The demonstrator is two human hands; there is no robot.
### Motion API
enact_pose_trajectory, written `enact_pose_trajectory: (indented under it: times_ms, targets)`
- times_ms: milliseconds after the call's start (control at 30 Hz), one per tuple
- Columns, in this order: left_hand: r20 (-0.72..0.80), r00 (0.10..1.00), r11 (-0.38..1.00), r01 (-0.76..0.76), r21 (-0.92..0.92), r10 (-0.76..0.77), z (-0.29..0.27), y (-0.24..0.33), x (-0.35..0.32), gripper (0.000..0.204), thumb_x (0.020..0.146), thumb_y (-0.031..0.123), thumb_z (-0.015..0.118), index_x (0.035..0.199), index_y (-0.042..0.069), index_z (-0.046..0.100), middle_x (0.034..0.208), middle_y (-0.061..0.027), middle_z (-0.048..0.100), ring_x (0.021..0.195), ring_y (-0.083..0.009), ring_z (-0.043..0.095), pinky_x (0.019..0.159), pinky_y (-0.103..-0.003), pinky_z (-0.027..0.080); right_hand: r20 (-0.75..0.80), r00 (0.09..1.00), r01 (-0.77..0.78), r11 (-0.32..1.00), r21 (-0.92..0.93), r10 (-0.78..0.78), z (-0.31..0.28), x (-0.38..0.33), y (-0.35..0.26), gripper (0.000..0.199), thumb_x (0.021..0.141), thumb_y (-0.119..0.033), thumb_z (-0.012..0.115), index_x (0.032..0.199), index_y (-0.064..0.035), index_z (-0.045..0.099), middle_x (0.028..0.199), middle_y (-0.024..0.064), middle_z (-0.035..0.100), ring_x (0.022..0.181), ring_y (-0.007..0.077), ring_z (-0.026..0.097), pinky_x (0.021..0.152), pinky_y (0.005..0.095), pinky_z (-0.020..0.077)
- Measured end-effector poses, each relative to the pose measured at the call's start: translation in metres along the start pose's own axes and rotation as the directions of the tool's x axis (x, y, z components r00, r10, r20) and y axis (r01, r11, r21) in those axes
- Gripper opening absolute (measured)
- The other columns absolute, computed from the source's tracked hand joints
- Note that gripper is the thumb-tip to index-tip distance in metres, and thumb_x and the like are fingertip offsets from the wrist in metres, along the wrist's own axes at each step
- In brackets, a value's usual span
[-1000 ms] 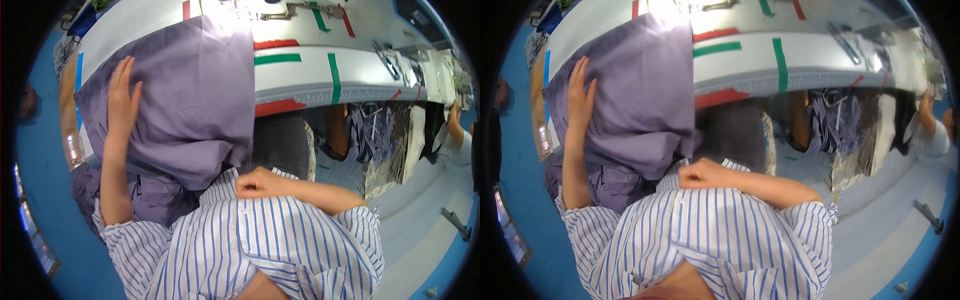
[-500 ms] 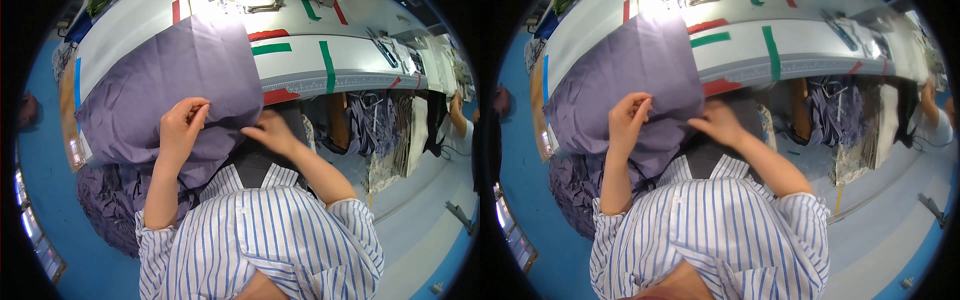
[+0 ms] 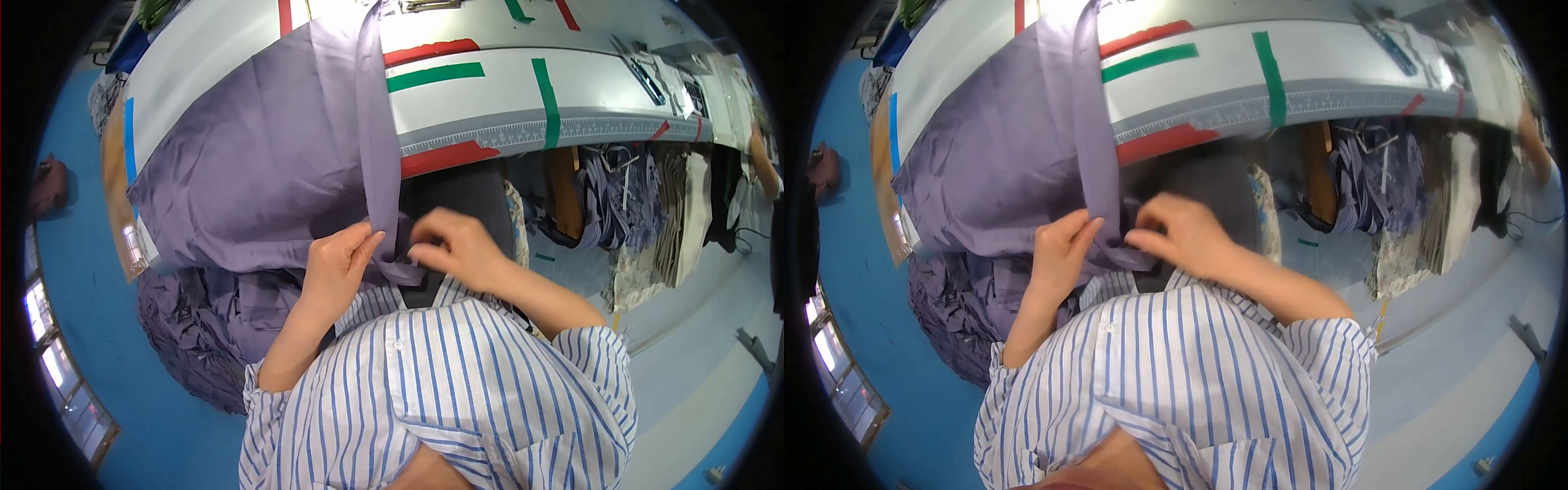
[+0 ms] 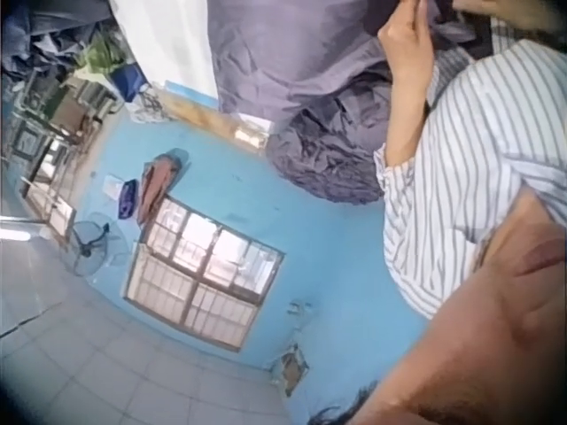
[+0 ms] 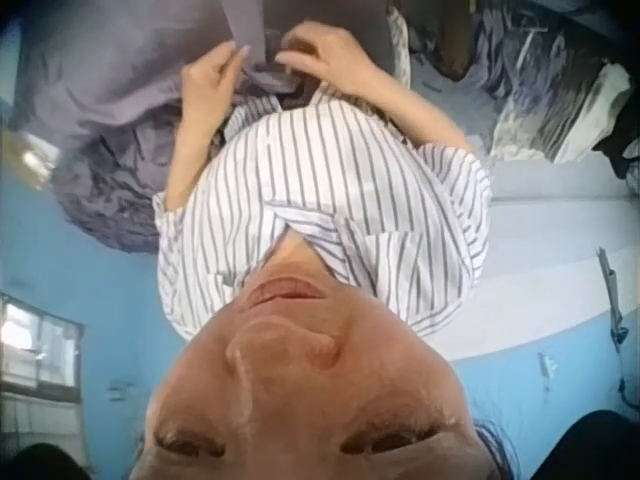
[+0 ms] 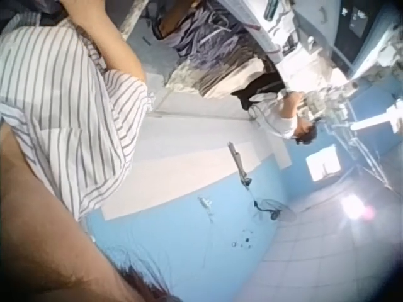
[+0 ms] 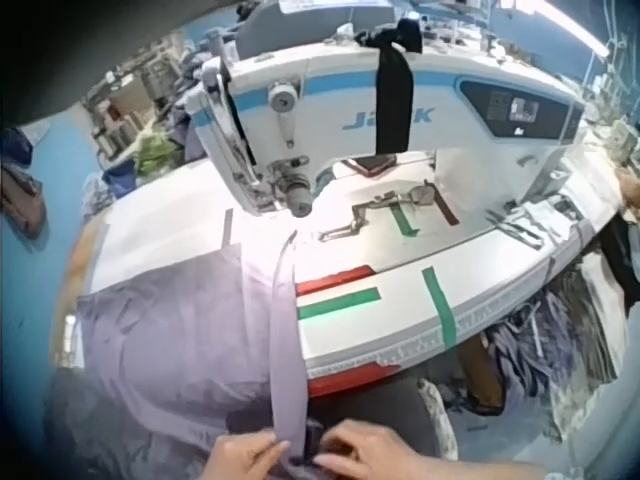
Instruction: Operator uses an industrial sewing machine to stitch together panels of purple textile fabric.
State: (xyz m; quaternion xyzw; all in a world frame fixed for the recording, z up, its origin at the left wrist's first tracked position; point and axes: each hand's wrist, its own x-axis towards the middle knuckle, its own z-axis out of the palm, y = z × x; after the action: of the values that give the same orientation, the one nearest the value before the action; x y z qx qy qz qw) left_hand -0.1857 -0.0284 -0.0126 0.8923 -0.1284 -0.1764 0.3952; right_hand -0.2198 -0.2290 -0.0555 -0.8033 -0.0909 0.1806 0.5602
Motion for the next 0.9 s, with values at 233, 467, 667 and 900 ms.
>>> enact_pose_trajectory:
  times_ms: [233, 467, 667, 900]
  targets:
    - [0.033, 0.974, 0.973, -0.225, 0.057, 0.223, 0.008, 0.004, 0.006, 0.011, 0.089, 0.009, 0.059, 0.086, -0.002, 0.058, 0.074, -0.0166, 0.058, 0.065, -0.0344, 0.059, 0.054, -0.037, 0.046, -0.027, 0.987, -0.127, 0.878, 0.461, 0.158, 0.004, 0.037, 0.012, 0.041, 0.091, -0.035, 0.055, 0.094, 0.0055, 0.058, 0.080, 0.0151, 0.061, 0.069, 0.0232, 0.056, 0.067, 0.0340, 0.0450]
    - [-0.042, 0.944, 0.920, -0.308, 0.243, 0.327, 0.009, 0.004, 0.004, 0.009, 0.085, 0.009, 0.063, 0.084, 0.000, 0.060, 0.074, -0.0127, 0.063, 0.064, -0.0298, 0.063, 0.052, -0.036, 0.049, 0.100, 0.943, -0.323, 0.795, 0.513, 0.319, -0.007, 0.039, 0.015, 0.031, 0.093, -0.021, 0.046, 0.109, 0.0035, 0.057, 0.091, 0.0068, 0.062, 0.075, 0.0135, 0.056, 0.067, 0.0287, 0.0474]
    - [-0.018, 0.934, 0.918, -0.345, 0.197, 0.356, 0.018, 0.006, 0.012, 0.010, 0.080, 0.008, 0.069, 0.082, 0.002, 0.061, 0.069, -0.0132, 0.061, 0.058, -0.0293, 0.061, 0.050, -0.034, 0.046, 0.044, 0.970, -0.242, 0.930, 0.277, 0.240, -0.015, 0.044, 0.011, 0.031, 0.085, -0.021, 0.051, 0.091, 0.0085, 0.059, 0.071, 0.0086, 0.059, 0.062, 0.0152, 0.051, 0.059, 0.0309, 0.0427]
    - [-0.094, 0.973, 0.976, -0.206, 0.066, 0.212, 0.023, 0.001, 0.004, 0.010, 0.081, 0.002, 0.068, 0.088, 0.002, 0.061, 0.070, -0.0091, 0.062, 0.057, -0.0207, 0.060, 0.050, -0.028, 0.044, -0.079, 0.994, -0.048, 0.970, 0.239, 0.069, -0.006, 0.033, 0.040, 0.024, 0.080, -0.017, 0.057, 0.085, 0.0061, 0.063, 0.073, 0.0242, 0.061, 0.070, 0.0346, 0.064, 0.063, 0.0400, 0.0465]
